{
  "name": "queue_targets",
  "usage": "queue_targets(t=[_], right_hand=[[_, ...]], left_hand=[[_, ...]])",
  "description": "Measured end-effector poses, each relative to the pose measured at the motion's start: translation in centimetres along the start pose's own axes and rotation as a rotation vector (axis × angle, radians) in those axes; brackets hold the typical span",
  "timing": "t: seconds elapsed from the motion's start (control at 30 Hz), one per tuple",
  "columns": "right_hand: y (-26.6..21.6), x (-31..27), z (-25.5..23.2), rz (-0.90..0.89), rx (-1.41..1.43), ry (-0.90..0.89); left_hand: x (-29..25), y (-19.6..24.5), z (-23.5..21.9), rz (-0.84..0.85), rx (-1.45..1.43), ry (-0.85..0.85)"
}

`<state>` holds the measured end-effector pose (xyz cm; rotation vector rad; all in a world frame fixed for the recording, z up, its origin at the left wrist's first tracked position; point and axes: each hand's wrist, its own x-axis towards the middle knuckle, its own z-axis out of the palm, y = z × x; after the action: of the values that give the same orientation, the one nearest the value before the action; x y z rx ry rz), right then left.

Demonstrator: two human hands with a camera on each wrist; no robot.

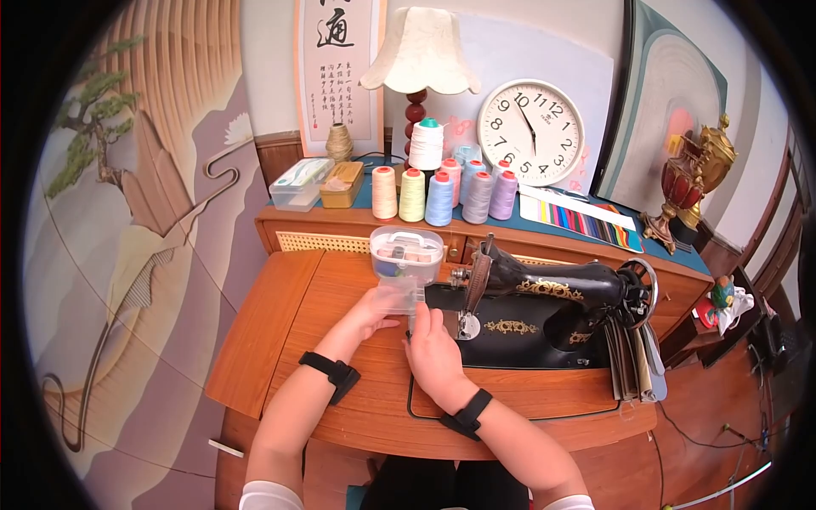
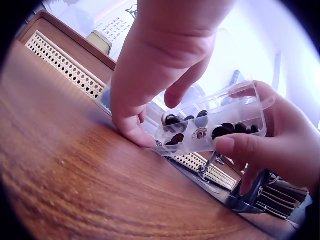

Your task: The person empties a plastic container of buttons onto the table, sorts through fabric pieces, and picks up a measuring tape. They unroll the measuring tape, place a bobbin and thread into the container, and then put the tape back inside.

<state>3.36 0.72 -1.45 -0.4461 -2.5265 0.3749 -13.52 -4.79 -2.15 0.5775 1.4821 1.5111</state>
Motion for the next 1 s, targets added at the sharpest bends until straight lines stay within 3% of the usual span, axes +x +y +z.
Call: queue_targets(t=[0.5,0.6,0.67,0.77,1.0], right_hand=[[-0.1,0.2,0.0,-0.055,-0.083,-0.004],[0.1,0.2,0.0,-0.035,-0.076,-0.015],[0.3,0.2,-0.3,-0.032,-0.082,-0.012],[0.7,0.1,-0.6,-0.029,-0.071,0.007],[1.8,0.3,-2.0,0.022,-0.010,0.008]], left_hand=[[0.5,0.2,0.4,0.007,0.055,-0.041],[0.3,0.3,0.9,0.027,0.168,0.019],[0.9,-0.1,0.5,0.202,0.367,-0.065],[0.0,0.5,1.7,0.070,0.367,0.036],[0.2,-0.4,1.5,0.151,0.534,0.011]])
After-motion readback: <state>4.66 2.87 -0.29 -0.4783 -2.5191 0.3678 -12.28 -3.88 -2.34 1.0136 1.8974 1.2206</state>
